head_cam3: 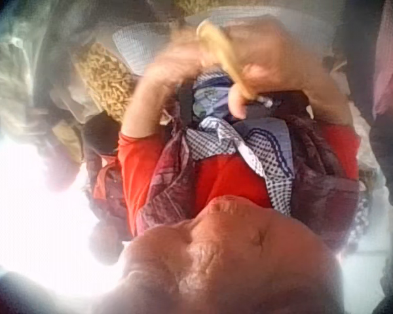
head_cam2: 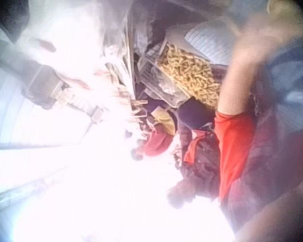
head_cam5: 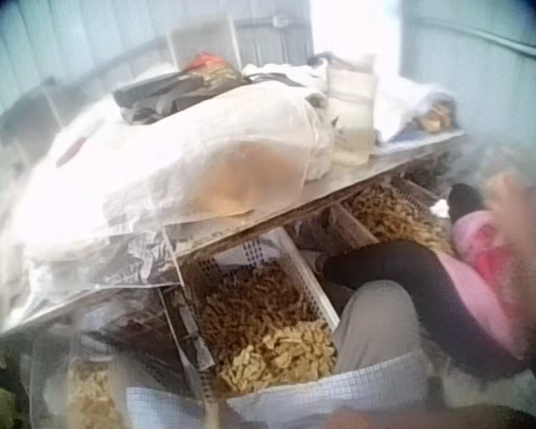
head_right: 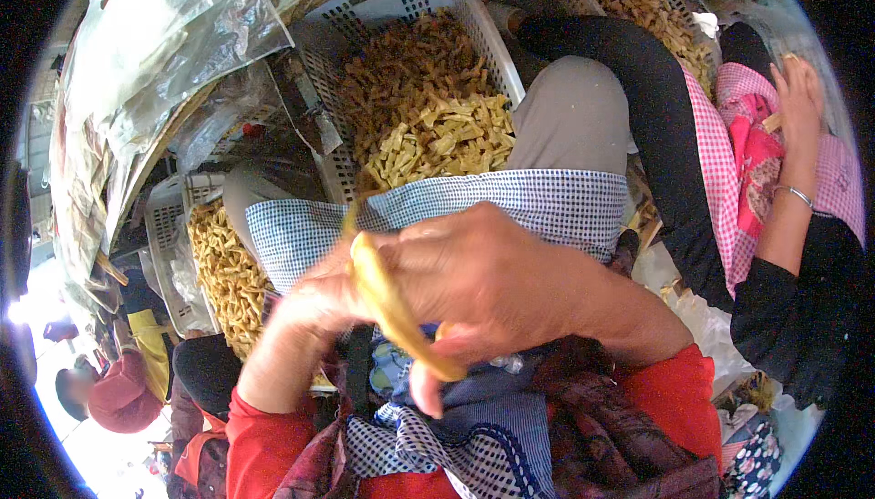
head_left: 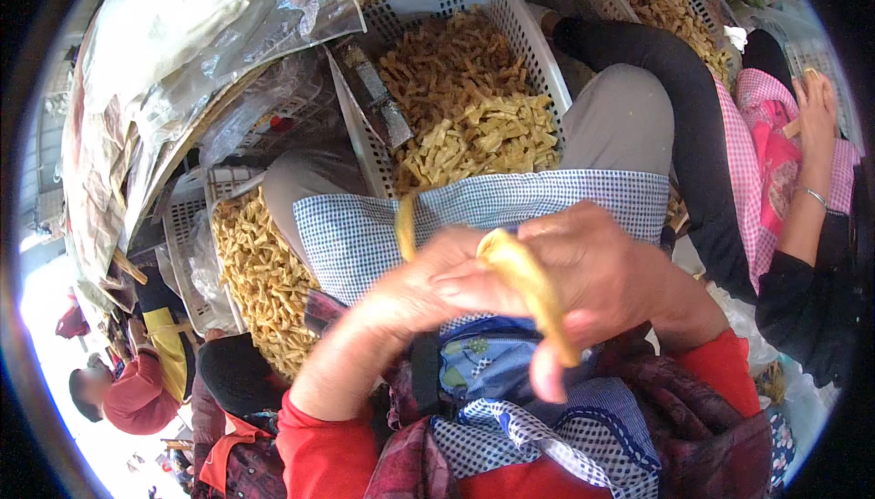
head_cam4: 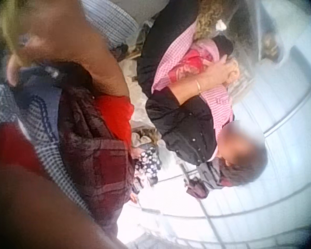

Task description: The person sits on the floor and repeatedly picks up dried vegetable strips, tearing them into smaller pieces by hand and placing them into a white basket on their lap. The process is continuous and repetitive, with other workers visible in the background performing similar tasks.

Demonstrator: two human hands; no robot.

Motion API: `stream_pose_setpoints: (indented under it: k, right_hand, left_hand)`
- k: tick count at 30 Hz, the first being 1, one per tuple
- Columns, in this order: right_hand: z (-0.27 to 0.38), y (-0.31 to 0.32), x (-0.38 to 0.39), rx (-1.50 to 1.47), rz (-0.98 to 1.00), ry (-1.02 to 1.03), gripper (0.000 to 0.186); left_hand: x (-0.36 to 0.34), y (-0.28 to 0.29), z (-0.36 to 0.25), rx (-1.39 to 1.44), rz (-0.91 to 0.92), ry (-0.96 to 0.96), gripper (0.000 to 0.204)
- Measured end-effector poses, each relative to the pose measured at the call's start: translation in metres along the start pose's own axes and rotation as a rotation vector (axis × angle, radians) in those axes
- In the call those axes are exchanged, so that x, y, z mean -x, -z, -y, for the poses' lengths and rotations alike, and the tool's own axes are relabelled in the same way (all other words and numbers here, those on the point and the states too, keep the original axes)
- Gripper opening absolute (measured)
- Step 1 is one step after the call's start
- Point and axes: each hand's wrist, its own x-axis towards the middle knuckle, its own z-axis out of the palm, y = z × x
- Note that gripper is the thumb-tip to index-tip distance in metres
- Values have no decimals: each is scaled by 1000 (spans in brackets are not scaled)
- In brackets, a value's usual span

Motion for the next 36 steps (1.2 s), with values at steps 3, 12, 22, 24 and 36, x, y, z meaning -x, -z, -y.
stream_pose_setpoints:
  k: [3,12,22,24,36]
  right_hand:
    - [-9,-18,-6,395,-225,153,61]
    - [-32,-40,-6,449,-202,-207,38]
    - [-12,9,-20,-1182,-802,-290,17]
    - [0,8,-17,-1081,-731,-218,20]
    - [-27,-9,-24,-730,-519,-215,33]
  left_hand:
    - [1,-33,11,597,-149,14,26]
    - [14,-10,5,-1029,-625,-307,27]
    - [44,-11,54,-299,-731,-64,48]
    - [38,-6,43,-442,-630,-84,59]
    - [35,-5,27,-426,-543,67,17]
